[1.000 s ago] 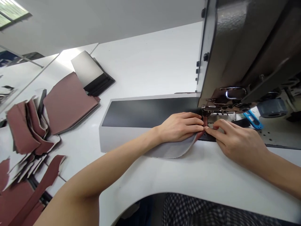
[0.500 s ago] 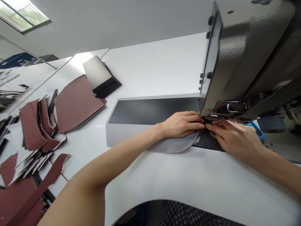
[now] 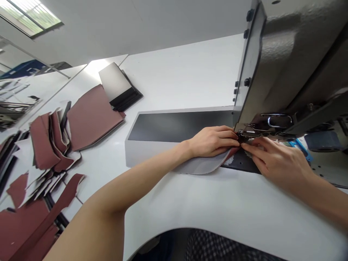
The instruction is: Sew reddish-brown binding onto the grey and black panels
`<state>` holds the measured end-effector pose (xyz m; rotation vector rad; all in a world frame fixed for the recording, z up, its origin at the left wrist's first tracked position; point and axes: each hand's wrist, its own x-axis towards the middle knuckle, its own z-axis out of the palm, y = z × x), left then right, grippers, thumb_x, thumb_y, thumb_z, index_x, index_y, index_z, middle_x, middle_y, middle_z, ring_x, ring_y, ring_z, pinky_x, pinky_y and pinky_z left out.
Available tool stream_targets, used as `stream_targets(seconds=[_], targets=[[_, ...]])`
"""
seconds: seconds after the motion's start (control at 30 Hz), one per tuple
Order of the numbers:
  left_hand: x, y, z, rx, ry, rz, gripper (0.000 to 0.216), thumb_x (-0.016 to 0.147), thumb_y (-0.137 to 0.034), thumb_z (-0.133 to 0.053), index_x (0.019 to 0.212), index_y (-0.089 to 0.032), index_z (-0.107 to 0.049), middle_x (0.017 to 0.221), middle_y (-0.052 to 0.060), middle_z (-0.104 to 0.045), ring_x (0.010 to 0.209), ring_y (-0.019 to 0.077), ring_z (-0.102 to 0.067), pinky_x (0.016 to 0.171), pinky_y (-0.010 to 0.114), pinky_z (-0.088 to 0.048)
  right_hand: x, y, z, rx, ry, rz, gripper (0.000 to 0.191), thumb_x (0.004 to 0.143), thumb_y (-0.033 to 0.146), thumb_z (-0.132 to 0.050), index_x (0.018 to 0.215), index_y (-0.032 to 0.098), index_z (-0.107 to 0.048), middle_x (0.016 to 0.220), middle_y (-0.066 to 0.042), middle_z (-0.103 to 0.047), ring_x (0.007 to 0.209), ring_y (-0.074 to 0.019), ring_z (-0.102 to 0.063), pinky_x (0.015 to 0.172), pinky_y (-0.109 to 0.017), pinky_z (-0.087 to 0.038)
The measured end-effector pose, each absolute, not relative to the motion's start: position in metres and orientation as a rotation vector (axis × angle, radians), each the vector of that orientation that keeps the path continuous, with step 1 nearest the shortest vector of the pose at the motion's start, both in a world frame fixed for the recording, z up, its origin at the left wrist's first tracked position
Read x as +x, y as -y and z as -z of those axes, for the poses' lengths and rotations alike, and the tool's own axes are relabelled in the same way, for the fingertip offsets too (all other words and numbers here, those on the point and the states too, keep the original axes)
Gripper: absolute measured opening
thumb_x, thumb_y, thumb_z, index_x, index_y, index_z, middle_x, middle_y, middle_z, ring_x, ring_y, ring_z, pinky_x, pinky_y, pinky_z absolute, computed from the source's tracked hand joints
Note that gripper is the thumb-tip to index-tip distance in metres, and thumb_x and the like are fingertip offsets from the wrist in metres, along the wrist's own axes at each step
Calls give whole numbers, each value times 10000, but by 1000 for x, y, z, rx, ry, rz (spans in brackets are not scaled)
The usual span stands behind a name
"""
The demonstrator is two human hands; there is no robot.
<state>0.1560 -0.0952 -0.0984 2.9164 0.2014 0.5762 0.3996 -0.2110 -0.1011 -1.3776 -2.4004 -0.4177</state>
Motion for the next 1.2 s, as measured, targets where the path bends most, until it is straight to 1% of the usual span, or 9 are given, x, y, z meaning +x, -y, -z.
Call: stream_targets(seconds=[0.07, 0.23, 0.4, 0.53, 0.73, 0.83, 0.93, 1.03, 1.2], targets=[[156, 94, 99, 2909, -198, -577, 316, 1057, -283, -445, 1208, -199, -709, 1256, 86, -726, 1263, 221, -614, 1003, 309, -556, 397, 210, 100, -1386, 2392, 419, 346, 992, 179, -474, 1211, 231, -738, 1110, -17, -714, 750, -178, -641, 563, -324, -381], [157, 88, 101, 2886, -221, -618, 304, 1050, -278, -463, 1190, -197, -721, 1243, 88, -735, 1261, 215, -622, 980, 296, -566, 392, 211, 102, -1425, 2373, 472, 324, 988, 170, -492, 1181, 219, -747, 1043, -24, -710, 723, -177, -623, 565, -332, -370], [157, 86, 103, 2881, -248, -613, 285, 1037, -260, -488, 1170, -200, -733, 1236, 77, -740, 1265, 209, -624, 1011, 302, -563, 389, 216, 106, -1459, 2436, 449, 384, 937, 96, -502, 1262, 180, -689, 1036, -43, -689, 704, -150, -588, 551, -327, -353], [158, 88, 103, 2875, -274, -599, 279, 1033, -256, -496, 1173, -211, -733, 1243, 76, -737, 1271, 206, -623, 1032, 309, -557, 388, 218, 107, -1483, 2433, 480, 405, 920, 81, -497, 1274, 176, -668, 1017, -35, -675, 648, -144, -551, 517, -339, -321], [159, 90, 101, 2860, -291, -617, 275, 1033, -247, -496, 1166, -204, -732, 1227, 76, -742, 1263, 204, -627, 1021, 305, -558, 385, 217, 106, -1448, 2432, 463, 419, 919, 59, -458, 1287, 119, -650, 961, -45, -655, 700, -147, -578, 571, -325, -361], [159, 91, 102, 2863, -310, -651, 280, 1035, -247, -491, 1166, -191, -731, 1202, 80, -750, 1259, 206, -629, 1011, 304, -559, 385, 216, 104, -1449, 2429, 394, 389, 953, 78, -439, 1274, 117, -655, 940, -47, -657, 712, -145, -579, 571, -317, -356], [159, 90, 103, 2863, -293, -676, 274, 1033, -242, -495, 1166, -185, -728, 1189, 77, -755, 1239, 202, -638, 997, 300, -562, 385, 214, 101, -1412, 2423, 325, 334, 980, 101, -438, 1180, 137, -702, 961, -54, -671, 776, -138, -614, 587, -299, -374], [159, 89, 104, 2857, -295, -698, 265, 1033, -242, -498, 1149, -190, -730, 1170, 65, -761, 1224, 198, -644, 971, 289, -570, 388, 212, 101, -1346, 2384, 245, 312, 969, 105, -453, 1088, 168, -734, 979, -46, -692, 831, -136, -646, 606, -276, -411], [164, 110, 103, 2864, -512, -664, 251, 1018, -213, -508, 1130, -192, -731, 1204, 61, -743, 1219, 201, -642, 978, 303, -576, 398, 215, 97, -1435, 2203, -146, 274, 990, 214, -470, 1096, 205, -723, 1018, -38, -724, 887, -188, -682, 718, -298, -503]])
